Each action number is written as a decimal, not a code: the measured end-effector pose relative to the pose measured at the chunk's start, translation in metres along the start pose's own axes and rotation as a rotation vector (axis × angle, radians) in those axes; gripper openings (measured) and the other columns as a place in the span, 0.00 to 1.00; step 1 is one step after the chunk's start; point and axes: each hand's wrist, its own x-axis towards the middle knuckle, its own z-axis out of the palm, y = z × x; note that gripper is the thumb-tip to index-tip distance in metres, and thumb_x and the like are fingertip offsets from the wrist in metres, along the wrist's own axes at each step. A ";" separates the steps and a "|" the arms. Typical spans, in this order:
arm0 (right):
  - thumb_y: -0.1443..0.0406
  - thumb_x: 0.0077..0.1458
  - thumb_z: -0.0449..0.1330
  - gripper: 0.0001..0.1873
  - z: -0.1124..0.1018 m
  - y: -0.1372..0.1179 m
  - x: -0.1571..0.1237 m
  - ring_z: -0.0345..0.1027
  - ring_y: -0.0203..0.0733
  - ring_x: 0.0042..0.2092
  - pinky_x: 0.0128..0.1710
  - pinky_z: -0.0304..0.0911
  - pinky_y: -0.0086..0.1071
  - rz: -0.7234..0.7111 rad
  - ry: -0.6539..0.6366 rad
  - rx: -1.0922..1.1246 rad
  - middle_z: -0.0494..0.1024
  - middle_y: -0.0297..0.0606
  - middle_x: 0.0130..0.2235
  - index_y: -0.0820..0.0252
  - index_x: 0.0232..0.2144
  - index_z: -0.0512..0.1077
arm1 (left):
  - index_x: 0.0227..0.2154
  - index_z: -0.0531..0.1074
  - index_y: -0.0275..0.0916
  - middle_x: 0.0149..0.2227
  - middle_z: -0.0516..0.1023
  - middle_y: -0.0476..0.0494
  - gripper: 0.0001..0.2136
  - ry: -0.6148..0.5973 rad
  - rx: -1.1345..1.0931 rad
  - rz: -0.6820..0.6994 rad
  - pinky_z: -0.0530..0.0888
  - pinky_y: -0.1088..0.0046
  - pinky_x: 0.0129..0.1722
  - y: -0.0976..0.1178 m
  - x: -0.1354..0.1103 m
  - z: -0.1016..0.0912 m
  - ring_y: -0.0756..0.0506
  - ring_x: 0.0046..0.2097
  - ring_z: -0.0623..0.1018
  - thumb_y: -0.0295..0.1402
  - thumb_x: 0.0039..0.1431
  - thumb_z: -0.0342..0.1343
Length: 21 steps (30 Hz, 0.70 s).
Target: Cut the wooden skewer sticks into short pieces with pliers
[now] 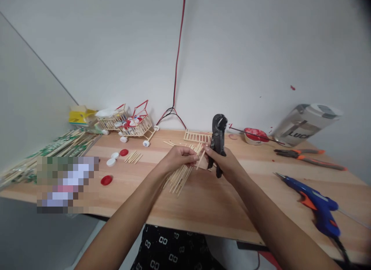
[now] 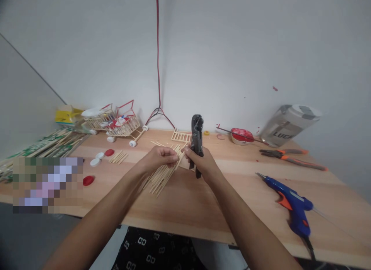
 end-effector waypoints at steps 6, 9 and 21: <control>0.56 0.44 0.66 0.17 0.002 0.000 -0.004 0.58 0.33 0.24 0.23 0.58 0.29 0.173 -0.145 0.279 0.66 0.31 0.23 0.61 0.31 0.69 | 0.28 0.78 0.38 0.31 0.78 0.43 0.05 0.316 0.395 0.513 0.70 0.71 0.39 0.005 -0.007 0.005 0.47 0.35 0.75 0.34 0.53 0.60; 0.59 0.42 0.68 0.16 0.004 -0.002 -0.009 0.57 0.31 0.24 0.25 0.58 0.29 0.261 -0.294 0.388 0.65 0.30 0.24 0.60 0.31 0.69 | 0.31 0.79 0.42 0.35 0.79 0.42 0.06 0.277 0.493 0.518 0.70 0.70 0.43 0.007 -0.011 0.007 0.46 0.40 0.76 0.35 0.56 0.57; 0.64 0.45 0.65 0.10 0.005 -0.002 -0.009 0.51 0.28 0.21 0.24 0.54 0.26 0.490 -0.323 0.629 0.62 0.27 0.22 0.61 0.30 0.68 | 0.29 0.76 0.37 0.32 0.77 0.44 0.05 0.133 0.356 0.401 0.69 0.72 0.41 0.002 -0.011 0.012 0.47 0.37 0.75 0.33 0.55 0.57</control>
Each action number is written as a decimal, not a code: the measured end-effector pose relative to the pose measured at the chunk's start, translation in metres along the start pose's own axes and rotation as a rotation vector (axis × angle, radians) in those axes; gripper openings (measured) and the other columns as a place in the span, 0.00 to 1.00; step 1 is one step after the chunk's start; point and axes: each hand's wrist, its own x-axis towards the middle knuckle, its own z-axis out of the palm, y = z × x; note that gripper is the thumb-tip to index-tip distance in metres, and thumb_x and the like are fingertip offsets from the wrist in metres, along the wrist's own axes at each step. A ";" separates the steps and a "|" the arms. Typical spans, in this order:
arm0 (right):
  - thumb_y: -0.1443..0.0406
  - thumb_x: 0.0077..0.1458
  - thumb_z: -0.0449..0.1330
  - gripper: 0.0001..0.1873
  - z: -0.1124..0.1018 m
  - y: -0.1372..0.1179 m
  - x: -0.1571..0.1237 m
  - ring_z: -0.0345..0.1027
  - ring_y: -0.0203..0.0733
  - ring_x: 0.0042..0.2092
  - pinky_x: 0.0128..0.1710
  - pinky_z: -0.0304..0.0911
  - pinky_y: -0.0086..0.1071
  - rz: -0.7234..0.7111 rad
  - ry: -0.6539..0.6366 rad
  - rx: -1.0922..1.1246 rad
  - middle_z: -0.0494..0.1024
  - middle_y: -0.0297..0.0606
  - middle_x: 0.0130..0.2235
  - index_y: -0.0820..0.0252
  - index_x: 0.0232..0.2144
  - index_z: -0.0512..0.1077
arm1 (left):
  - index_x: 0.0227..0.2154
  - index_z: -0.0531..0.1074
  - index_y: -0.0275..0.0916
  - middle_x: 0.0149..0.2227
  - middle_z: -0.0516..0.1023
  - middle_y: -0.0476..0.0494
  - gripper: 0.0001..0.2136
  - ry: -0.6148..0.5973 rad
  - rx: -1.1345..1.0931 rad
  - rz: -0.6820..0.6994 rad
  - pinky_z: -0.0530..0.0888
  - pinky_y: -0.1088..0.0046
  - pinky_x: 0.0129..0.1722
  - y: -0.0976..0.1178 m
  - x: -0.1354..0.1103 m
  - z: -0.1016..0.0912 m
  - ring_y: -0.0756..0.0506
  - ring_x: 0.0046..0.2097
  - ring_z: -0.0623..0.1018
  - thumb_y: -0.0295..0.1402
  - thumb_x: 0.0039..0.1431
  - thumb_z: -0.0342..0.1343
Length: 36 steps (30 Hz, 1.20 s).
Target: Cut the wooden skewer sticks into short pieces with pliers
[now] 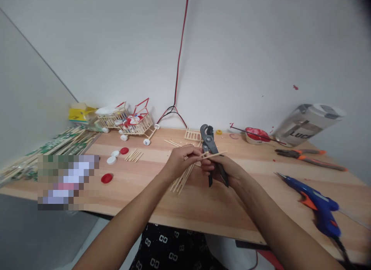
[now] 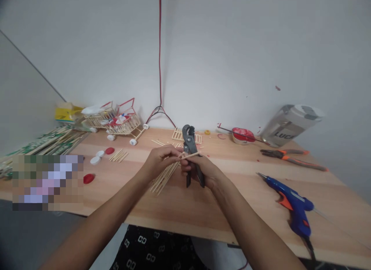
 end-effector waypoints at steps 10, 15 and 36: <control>0.59 0.46 0.65 0.14 -0.004 -0.002 0.002 0.60 0.34 0.29 0.31 0.59 0.30 -0.536 0.237 -0.337 0.65 0.30 0.27 0.58 0.33 0.67 | 0.25 0.69 0.33 0.21 0.69 0.52 0.13 0.060 -0.453 -0.319 0.65 0.78 0.27 -0.009 -0.002 0.013 0.54 0.24 0.68 0.39 0.48 0.62; 0.52 0.49 0.61 0.17 0.000 -0.002 -0.003 0.59 0.35 0.25 0.24 0.57 0.29 -0.585 0.449 -0.737 0.66 0.31 0.23 0.59 0.27 0.66 | 0.27 0.71 0.33 0.21 0.70 0.51 0.15 0.001 -0.488 -0.397 0.64 0.78 0.26 -0.006 -0.004 0.018 0.54 0.23 0.68 0.41 0.46 0.63; 0.52 0.46 0.63 0.17 -0.002 0.001 0.000 0.62 0.36 0.24 0.22 0.59 0.29 -0.462 0.401 -0.732 0.70 0.33 0.22 0.60 0.29 0.69 | 0.29 0.78 0.30 0.27 0.77 0.40 0.16 -0.210 -0.695 -0.581 0.68 0.76 0.31 -0.005 -0.007 0.012 0.52 0.28 0.73 0.41 0.47 0.64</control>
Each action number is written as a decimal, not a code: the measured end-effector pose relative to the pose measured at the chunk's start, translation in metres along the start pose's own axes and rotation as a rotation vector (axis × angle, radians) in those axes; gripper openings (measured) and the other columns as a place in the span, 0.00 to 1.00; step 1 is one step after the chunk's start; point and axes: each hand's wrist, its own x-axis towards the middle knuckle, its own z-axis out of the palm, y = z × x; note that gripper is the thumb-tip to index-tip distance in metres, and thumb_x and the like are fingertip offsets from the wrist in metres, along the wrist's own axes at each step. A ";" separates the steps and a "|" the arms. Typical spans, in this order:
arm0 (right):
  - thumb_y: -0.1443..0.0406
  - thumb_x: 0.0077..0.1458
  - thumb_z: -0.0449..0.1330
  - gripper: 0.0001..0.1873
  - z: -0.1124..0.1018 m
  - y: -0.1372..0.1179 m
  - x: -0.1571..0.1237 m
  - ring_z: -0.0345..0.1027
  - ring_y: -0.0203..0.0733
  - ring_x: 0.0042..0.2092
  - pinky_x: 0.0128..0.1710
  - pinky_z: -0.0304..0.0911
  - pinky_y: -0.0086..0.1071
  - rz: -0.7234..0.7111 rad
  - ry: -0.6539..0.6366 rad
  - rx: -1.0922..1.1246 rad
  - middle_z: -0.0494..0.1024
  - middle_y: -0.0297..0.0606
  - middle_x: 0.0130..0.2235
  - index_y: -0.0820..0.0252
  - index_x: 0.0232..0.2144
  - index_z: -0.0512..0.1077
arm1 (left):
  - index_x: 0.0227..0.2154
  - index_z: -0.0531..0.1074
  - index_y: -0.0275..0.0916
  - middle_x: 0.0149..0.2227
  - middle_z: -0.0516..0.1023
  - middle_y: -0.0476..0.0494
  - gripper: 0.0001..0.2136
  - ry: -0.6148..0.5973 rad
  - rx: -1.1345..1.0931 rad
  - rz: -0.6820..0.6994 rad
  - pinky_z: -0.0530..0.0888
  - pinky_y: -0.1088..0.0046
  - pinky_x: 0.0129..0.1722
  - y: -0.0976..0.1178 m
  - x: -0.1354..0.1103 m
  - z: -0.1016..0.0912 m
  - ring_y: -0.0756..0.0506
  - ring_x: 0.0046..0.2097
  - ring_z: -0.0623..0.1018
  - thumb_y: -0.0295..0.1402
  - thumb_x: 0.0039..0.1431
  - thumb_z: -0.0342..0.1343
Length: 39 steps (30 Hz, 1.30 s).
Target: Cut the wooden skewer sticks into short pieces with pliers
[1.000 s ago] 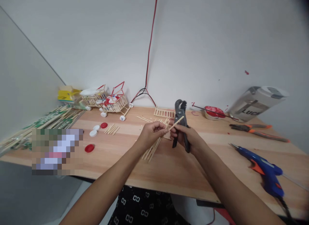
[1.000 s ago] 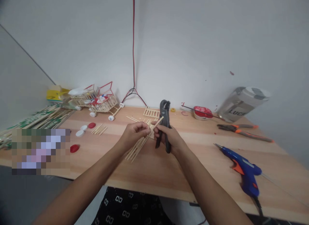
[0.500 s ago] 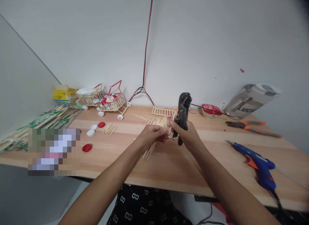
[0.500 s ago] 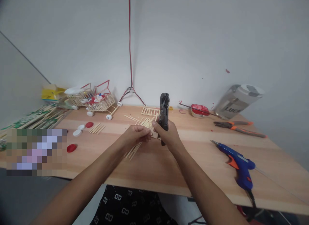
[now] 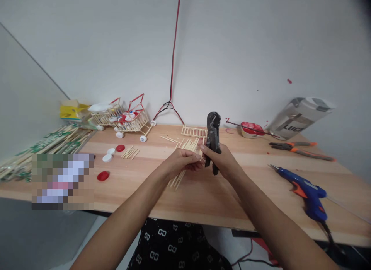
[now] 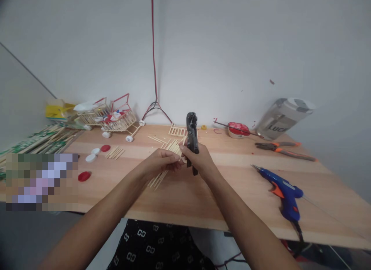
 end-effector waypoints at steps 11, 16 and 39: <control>0.51 0.46 0.63 0.20 -0.002 0.003 0.000 0.63 0.36 0.23 0.20 0.59 0.29 0.031 -0.052 0.082 0.70 0.35 0.20 0.61 0.20 0.67 | 0.28 0.76 0.31 0.25 0.75 0.44 0.18 -0.003 0.096 0.056 0.67 0.77 0.28 0.000 0.000 0.002 0.54 0.26 0.72 0.45 0.48 0.62; 0.50 0.47 0.62 0.20 -0.004 0.003 0.000 0.64 0.37 0.22 0.21 0.61 0.31 0.040 -0.128 0.225 0.70 0.36 0.19 0.62 0.20 0.69 | 0.25 0.75 0.32 0.25 0.75 0.45 0.14 -0.011 0.277 0.208 0.68 0.77 0.29 0.006 -0.003 0.009 0.53 0.26 0.71 0.42 0.48 0.62; 0.51 0.51 0.60 0.21 -0.009 -0.003 -0.002 0.61 0.32 0.21 0.21 0.57 0.27 -0.014 -0.112 0.051 0.70 0.33 0.19 0.62 0.20 0.66 | 0.35 0.77 0.29 0.32 0.77 0.36 0.19 -0.159 -0.018 0.079 0.71 0.72 0.34 -0.001 -0.003 0.005 0.49 0.32 0.76 0.45 0.56 0.55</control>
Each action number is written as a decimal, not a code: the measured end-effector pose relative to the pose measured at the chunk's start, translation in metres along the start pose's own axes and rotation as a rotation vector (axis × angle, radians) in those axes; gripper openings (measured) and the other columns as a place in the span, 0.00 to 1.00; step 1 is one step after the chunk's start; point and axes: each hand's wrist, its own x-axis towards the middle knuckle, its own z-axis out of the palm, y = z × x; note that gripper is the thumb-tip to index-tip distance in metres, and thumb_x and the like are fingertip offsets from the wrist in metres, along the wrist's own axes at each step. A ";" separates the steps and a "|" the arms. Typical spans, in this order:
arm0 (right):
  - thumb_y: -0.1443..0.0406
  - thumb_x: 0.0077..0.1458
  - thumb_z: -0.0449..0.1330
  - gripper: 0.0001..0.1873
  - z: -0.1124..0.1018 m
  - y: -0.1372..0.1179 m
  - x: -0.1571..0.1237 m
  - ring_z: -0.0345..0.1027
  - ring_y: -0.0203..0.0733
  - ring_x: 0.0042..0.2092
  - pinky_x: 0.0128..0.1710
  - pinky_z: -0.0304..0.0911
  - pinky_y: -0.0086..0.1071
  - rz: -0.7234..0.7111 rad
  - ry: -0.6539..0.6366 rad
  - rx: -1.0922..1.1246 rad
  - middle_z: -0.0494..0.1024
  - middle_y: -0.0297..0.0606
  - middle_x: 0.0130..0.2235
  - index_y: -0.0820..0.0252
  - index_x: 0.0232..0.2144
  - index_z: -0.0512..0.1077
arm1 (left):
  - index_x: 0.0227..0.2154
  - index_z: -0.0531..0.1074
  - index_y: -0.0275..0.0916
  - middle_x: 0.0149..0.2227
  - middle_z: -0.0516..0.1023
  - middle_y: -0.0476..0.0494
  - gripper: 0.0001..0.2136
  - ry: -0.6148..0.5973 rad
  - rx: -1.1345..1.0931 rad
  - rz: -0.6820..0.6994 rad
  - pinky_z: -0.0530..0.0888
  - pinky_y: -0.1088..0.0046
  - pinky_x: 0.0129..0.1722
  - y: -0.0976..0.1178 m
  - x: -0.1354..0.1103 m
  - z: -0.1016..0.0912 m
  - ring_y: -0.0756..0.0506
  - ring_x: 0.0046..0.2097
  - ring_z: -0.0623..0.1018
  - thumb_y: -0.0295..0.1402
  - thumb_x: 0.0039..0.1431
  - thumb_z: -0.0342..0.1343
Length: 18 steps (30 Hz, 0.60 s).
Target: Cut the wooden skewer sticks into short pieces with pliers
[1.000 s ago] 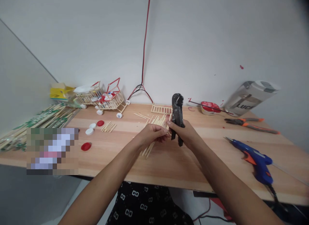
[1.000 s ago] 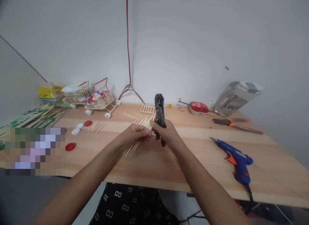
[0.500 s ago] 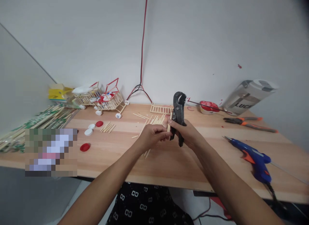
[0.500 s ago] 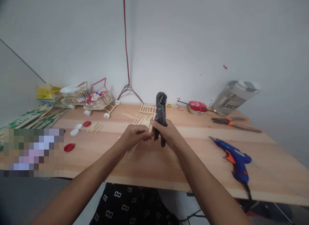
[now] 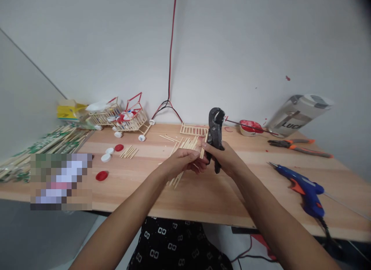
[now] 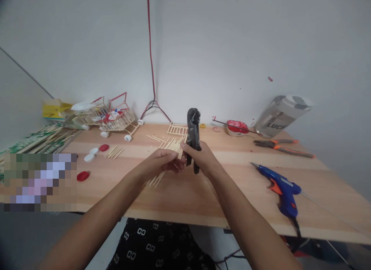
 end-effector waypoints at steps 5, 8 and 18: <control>0.51 0.51 0.59 0.20 0.001 0.002 0.001 0.63 0.34 0.23 0.24 0.60 0.28 -0.011 -0.016 -0.076 0.70 0.34 0.21 0.62 0.21 0.66 | 0.31 0.75 0.30 0.28 0.76 0.40 0.20 0.067 0.018 -0.009 0.70 0.74 0.32 -0.003 0.002 0.001 0.50 0.30 0.75 0.47 0.52 0.58; 0.52 0.51 0.58 0.19 0.002 0.001 0.001 0.63 0.36 0.24 0.24 0.60 0.29 -0.036 0.005 -0.173 0.70 0.34 0.21 0.61 0.21 0.66 | 0.28 0.74 0.31 0.26 0.74 0.44 0.19 0.106 0.086 0.004 0.69 0.77 0.29 -0.004 0.002 0.003 0.52 0.28 0.73 0.46 0.51 0.59; 0.54 0.51 0.58 0.15 0.007 0.002 0.001 0.64 0.38 0.25 0.25 0.60 0.30 -0.135 0.162 -0.352 0.70 0.33 0.22 0.59 0.22 0.66 | 0.30 0.74 0.32 0.29 0.79 0.41 0.18 0.243 0.150 -0.015 0.67 0.79 0.25 -0.003 0.003 0.005 0.52 0.27 0.76 0.46 0.51 0.59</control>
